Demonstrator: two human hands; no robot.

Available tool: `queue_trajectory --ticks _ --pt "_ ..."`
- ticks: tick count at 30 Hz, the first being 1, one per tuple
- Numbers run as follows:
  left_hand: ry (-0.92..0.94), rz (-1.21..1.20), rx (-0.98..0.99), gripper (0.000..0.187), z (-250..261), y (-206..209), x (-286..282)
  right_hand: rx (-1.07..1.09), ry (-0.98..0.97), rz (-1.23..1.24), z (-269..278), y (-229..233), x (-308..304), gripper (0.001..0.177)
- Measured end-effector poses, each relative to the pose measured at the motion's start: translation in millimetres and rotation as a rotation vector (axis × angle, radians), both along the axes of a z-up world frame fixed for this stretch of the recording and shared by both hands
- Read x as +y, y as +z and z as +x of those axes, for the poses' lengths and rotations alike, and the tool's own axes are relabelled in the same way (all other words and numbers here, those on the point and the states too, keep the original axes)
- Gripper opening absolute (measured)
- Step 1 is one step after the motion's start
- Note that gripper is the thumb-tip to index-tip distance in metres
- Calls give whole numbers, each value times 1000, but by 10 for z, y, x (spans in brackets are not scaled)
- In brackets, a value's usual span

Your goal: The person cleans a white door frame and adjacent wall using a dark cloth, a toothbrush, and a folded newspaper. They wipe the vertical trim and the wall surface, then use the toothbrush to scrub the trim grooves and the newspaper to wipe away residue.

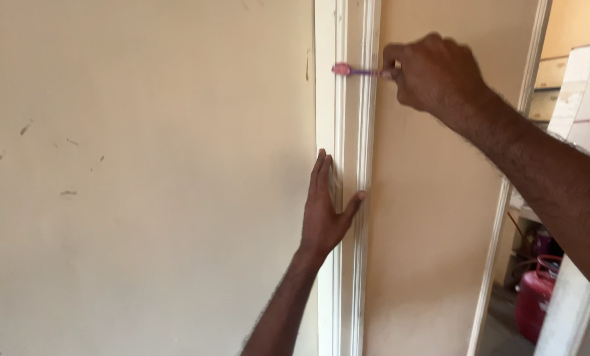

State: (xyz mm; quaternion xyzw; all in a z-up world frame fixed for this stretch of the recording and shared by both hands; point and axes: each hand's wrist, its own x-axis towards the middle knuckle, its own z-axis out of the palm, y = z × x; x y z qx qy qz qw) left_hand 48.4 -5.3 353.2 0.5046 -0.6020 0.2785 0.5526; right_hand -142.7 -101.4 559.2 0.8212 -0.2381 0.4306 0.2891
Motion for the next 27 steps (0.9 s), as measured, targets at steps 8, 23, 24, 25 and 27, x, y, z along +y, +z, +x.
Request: queue_trajectory --ticks 8,23,24,25,27 --pt "-93 17 109 51 256 -756 206 79 69 254 83 -1039 48 15" --pt "117 237 542 24 375 -2507 671 152 255 167 156 -3446 195 10" --pt "198 276 605 24 396 -2802 695 139 281 174 156 -3520 190 10" --pt "280 315 667 24 388 -3137 737 125 307 182 157 -3590 193 11" --pt "413 224 564 38 335 -3756 777 102 349 202 159 -3679 175 11"
